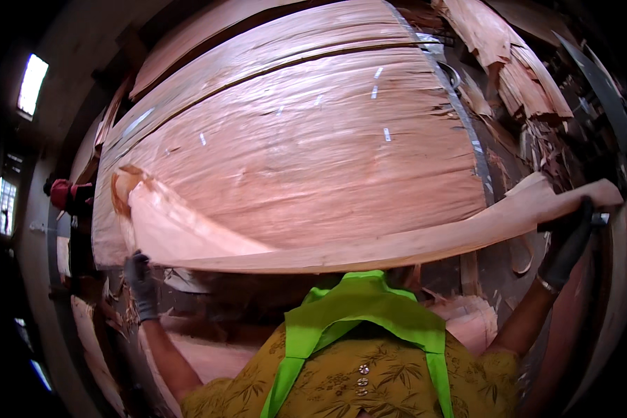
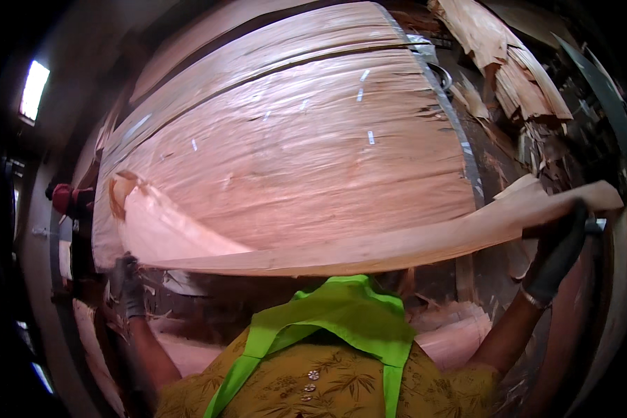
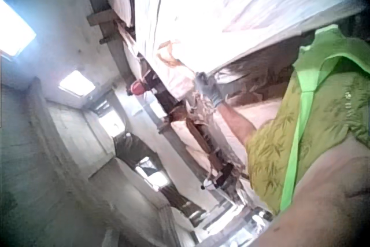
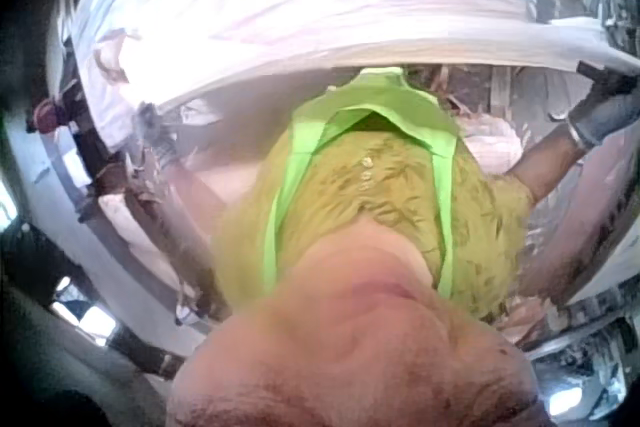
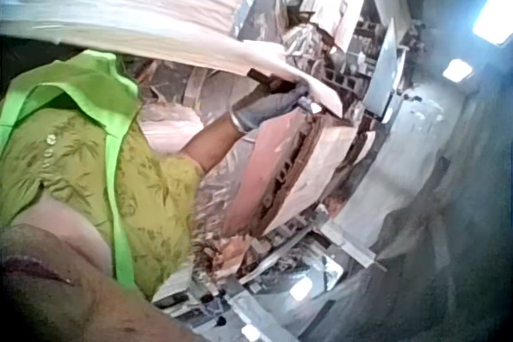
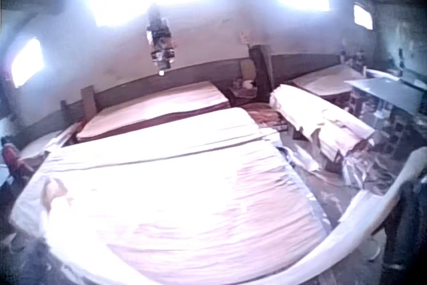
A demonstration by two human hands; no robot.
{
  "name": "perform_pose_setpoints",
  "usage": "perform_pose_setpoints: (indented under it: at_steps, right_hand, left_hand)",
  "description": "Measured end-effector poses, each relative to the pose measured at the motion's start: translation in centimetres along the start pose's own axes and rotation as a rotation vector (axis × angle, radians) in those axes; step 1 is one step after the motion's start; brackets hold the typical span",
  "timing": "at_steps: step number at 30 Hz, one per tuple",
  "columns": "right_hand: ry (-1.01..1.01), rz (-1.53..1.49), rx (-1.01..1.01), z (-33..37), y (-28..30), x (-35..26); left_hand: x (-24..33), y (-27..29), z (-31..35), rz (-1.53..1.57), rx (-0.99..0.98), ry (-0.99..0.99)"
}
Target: The person inspects and sorts thin wood veneer sheets by hand, picking them up from a pile, turning them over, and placing them onto a metal table while using a pen to mark certain spots.
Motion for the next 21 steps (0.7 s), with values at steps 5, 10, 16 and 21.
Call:
perform_pose_setpoints:
  at_steps: [5, 10, 16, 21]
  right_hand:
    - [-0.109, 0.059, -0.246, -4.1, -5.8, 2.9]
    - [-0.243, 0.118, -0.235, -9.3, -9.1, 15.0]
    - [-0.3, 0.018, 0.043, -7.4, -18.4, 27.9]
    - [-0.312, -0.019, 0.171, -6.7, -23.3, 33.9]
  left_hand:
    - [0.9, 7.2, -8.0, -0.283, 0.136, -0.158]
    - [2.5, 0.0, -20.0, -0.439, 0.099, -0.459]
    - [-4.8, -12.2, -28.4, -0.718, 0.095, -0.506]
    - [-7.0, -18.0, -35.9, -0.829, 0.181, -0.478]
Point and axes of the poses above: each hand's wrist, its own z-axis away from the middle knuckle, its own y-axis out of the back of the hand, x = y × z, the point moved 7 cm from there along -z, towards the middle knuckle, and after that the axes turned 13 degrees about -z, right-handed, at the moved point
